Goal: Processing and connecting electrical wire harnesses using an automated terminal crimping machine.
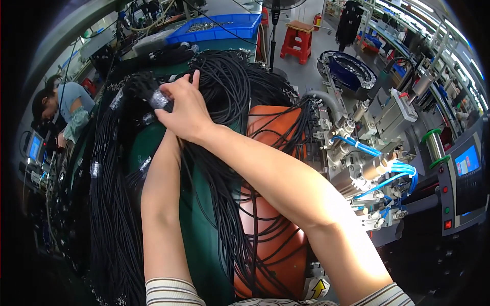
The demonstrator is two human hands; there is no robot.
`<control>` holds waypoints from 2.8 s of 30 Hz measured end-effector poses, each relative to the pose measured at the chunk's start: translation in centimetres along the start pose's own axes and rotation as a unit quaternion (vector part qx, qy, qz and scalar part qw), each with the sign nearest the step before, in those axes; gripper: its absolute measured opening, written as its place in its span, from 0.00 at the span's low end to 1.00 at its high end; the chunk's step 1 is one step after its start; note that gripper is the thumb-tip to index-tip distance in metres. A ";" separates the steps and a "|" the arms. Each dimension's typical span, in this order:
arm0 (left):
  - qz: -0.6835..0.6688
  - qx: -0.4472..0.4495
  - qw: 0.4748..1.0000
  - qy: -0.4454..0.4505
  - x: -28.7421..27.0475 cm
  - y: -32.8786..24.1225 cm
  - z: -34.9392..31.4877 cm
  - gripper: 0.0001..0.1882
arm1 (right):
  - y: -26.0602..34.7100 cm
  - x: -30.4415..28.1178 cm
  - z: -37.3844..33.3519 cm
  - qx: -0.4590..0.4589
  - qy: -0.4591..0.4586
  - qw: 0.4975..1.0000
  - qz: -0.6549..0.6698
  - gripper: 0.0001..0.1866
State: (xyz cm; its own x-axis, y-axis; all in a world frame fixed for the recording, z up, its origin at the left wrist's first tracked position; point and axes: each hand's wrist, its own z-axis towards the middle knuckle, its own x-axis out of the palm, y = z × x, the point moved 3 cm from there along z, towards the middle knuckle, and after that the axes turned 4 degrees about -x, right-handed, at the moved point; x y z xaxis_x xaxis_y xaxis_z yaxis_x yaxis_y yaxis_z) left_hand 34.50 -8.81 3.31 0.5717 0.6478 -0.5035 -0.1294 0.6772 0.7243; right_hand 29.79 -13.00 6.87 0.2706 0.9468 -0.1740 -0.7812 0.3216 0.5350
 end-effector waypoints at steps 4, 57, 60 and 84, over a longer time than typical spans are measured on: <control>-0.073 -0.075 0.986 -0.131 10.6 -3.5 1.2 0.33 | -3.0 0.1 -1.3 0.015 0.065 0.994 -0.088 0.27; -0.961 0.052 0.146 0.229 -9.8 -16.2 8.0 0.14 | 22.5 -20.5 -27.8 0.170 0.341 0.924 -0.046 0.19; -0.975 0.025 0.053 0.212 -11.0 -10.8 5.8 0.13 | 22.5 -20.2 -27.5 0.168 0.319 0.931 -0.058 0.19; -0.985 0.051 -0.089 0.142 -10.3 -3.9 1.7 0.12 | 22.5 -19.6 -27.8 0.130 0.295 0.943 -0.086 0.16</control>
State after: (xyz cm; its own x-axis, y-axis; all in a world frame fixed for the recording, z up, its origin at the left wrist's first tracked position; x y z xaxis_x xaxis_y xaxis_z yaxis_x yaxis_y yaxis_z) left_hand 30.48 -18.70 6.50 -0.6449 -0.4790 0.5955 -0.2041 -0.6429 -0.7382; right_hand -8.73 -24.08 -0.66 -0.0387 0.7460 -0.6649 -0.5690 0.5305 0.6283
